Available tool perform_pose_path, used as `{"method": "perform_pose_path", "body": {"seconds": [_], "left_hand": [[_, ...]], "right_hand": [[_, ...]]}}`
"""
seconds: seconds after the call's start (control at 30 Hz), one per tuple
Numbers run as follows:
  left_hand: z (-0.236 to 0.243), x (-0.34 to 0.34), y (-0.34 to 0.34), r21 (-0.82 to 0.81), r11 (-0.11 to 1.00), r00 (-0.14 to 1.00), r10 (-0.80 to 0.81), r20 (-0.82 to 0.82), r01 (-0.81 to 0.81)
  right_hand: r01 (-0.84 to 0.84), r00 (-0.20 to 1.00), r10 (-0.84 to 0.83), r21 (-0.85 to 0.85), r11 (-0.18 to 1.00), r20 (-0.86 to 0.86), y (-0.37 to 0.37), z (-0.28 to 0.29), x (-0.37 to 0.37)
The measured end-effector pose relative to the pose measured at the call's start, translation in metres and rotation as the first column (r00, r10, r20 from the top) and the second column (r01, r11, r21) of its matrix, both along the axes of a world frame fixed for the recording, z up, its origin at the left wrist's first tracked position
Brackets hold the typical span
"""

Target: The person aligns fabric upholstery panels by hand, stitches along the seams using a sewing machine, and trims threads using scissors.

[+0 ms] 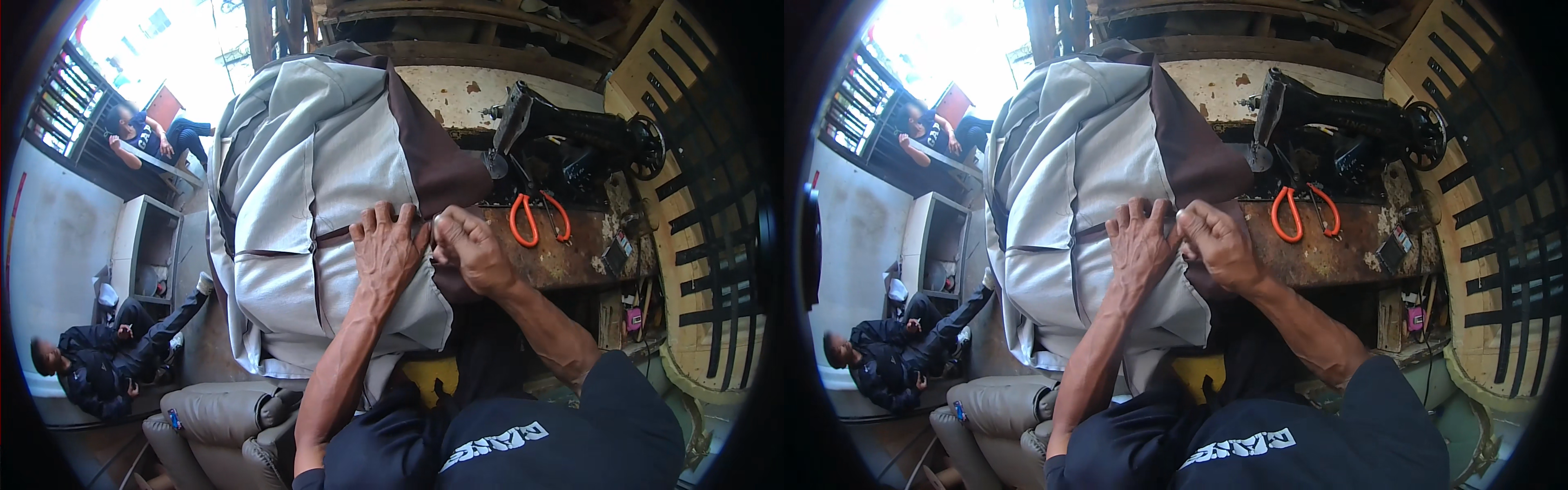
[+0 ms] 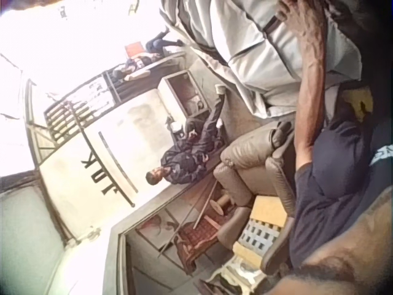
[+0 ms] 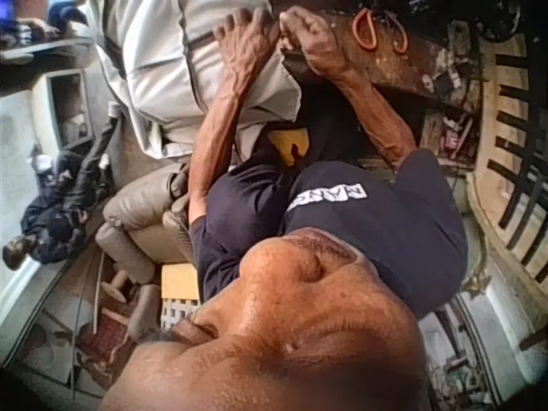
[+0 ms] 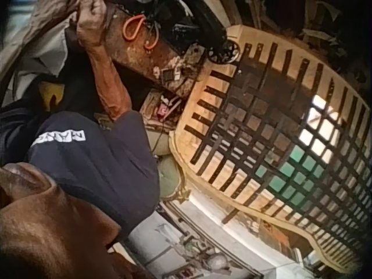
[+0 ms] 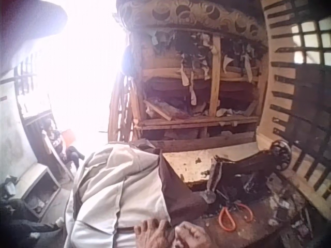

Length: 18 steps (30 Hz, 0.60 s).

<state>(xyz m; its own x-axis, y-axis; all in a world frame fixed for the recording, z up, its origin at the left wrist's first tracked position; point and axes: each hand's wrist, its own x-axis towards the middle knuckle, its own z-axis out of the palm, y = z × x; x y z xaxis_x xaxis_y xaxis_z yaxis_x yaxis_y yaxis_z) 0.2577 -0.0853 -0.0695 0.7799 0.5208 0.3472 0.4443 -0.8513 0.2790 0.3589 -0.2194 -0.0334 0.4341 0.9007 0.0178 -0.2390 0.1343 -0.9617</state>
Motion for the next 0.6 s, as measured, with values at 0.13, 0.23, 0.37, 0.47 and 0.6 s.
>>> {"method": "perform_pose_path", "body": {"seconds": [0.13, 0.23, 0.37, 0.47, 0.6], "left_hand": [[-0.003, 0.004, -0.003, 0.046, 0.999, 1.000, -0.013, 0.010, 0.013], [-0.006, 0.001, 0.003, -0.006, 1.000, 0.997, -0.025, -0.067, 0.024], [-0.001, -0.001, 0.000, 0.009, 1.000, 0.999, -0.009, -0.046, 0.009], [-0.002, 0.001, -0.004, 0.002, 1.000, 1.000, 0.008, -0.022, -0.008], [-0.002, 0.004, -0.004, 0.027, 1.000, 1.000, 0.006, -0.006, -0.006]], "right_hand": [[0.061, 0.876, 0.033, -0.178, 0.982, 0.481, 0.003, 0.015, 0.010], [0.008, 0.591, 0.126, -0.162, 0.987, 0.797, 0.004, 0.007, 0.011], [-0.003, 0.353, 0.186, -0.198, 0.980, 0.917, -0.003, 0.021, 0.004], [0.080, 0.096, 0.201, -0.209, 0.975, 0.975, -0.015, 0.002, 0.013], [0.083, 0.214, 0.599, -0.625, 0.776, 0.772, -0.004, 0.029, 0.024]]}}
